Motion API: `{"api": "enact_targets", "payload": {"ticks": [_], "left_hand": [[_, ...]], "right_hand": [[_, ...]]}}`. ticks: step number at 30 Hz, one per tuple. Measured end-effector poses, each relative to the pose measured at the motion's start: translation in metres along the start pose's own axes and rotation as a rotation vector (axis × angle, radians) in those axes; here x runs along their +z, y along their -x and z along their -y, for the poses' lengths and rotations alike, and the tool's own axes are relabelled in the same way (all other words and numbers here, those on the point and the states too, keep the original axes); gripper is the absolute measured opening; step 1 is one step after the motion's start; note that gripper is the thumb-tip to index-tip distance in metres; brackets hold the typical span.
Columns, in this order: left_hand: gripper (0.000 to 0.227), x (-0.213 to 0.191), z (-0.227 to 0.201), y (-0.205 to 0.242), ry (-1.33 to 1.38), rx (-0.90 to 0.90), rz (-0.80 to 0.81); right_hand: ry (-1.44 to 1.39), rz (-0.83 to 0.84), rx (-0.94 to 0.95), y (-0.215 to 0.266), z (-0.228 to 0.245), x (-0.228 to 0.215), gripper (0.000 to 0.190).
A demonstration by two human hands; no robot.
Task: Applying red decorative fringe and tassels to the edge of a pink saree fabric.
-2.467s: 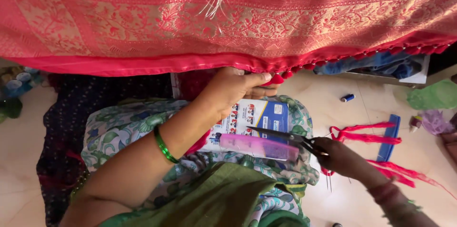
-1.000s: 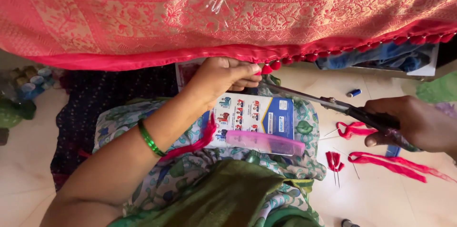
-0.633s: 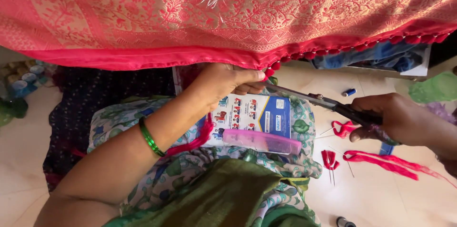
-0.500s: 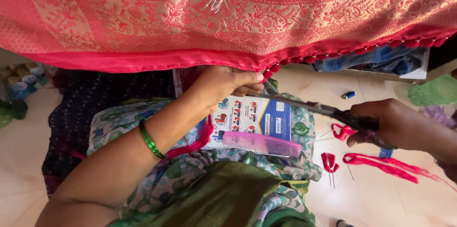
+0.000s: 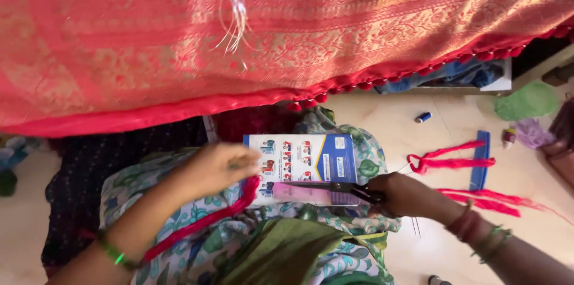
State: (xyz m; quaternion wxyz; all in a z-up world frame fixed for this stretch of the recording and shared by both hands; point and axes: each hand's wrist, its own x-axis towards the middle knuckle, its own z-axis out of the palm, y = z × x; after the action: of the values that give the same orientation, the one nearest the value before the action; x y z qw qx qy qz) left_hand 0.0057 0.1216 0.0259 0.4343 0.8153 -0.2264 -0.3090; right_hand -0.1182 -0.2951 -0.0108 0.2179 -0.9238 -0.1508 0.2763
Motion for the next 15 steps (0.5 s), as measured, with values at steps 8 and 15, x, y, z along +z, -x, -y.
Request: {"api": "enact_targets", "payload": {"ticks": [8,15], "left_hand": [[0.042,0.042,0.074,0.058,0.170,-0.217,0.018],[0.038,0.052,0.078,0.084,0.053,-0.167,-0.521]], "right_hand": [[-0.068,-0.050,-0.056,-0.012,-0.007,0.028,0.042],[0.694,-0.129,-0.453,-0.011,-0.027,0.034,0.038]]}}
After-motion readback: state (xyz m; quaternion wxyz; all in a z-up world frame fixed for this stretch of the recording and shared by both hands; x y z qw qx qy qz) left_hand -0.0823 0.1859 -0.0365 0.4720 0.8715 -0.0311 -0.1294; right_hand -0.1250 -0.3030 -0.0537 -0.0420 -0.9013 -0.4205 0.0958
